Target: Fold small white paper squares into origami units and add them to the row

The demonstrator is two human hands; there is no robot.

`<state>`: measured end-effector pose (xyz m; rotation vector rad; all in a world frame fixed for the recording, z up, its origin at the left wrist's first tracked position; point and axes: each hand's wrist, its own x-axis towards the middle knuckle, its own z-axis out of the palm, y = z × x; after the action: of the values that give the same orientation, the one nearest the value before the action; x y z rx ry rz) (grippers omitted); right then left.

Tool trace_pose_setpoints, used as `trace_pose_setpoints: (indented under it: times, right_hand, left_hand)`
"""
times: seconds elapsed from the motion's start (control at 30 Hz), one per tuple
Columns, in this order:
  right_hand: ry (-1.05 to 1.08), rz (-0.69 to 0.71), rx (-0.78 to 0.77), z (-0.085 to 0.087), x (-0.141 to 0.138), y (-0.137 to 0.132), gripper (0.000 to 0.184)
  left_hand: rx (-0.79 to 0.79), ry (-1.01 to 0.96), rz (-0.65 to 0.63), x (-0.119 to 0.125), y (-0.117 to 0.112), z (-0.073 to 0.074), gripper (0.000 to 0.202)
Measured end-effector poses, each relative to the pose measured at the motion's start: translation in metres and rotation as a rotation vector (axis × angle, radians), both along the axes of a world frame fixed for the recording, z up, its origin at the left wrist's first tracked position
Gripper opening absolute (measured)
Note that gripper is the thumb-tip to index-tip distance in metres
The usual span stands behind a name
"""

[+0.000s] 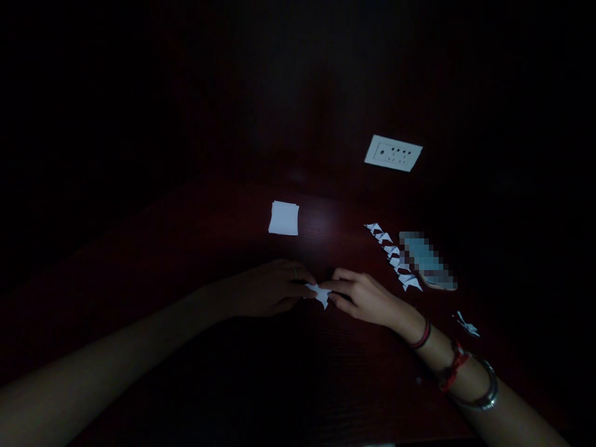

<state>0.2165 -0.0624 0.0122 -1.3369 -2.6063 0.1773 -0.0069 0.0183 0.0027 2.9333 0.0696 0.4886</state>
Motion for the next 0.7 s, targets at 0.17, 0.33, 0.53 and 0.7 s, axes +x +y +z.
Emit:
trace_pose_setpoints:
  times: [0.17, 0.33, 0.53, 0.7]
  right_hand:
    - [-0.047, 0.003, -0.003, 0.0009, 0.0020, -0.0002, 0.029]
    - [-0.053, 0.017, -0.016, 0.0027, 0.0052, -0.0020, 0.029]
    - [-0.067, 0.012, -0.004, 0.0065, 0.0040, -0.0037, 0.026]
    - [-0.059, 0.003, 0.010, 0.0058, 0.0033, -0.0055, 0.026]
  left_hand:
    - [0.006, 0.006, 0.012, 0.0000, 0.0016, -0.0012, 0.037]
    - [0.021, 0.036, 0.016, -0.0013, 0.0031, -0.0015, 0.038]
    - [0.002, 0.043, 0.056, 0.0001, 0.0035, -0.0024, 0.037]
    - [0.064, 0.047, 0.041, 0.0016, 0.0038, -0.0051, 0.038]
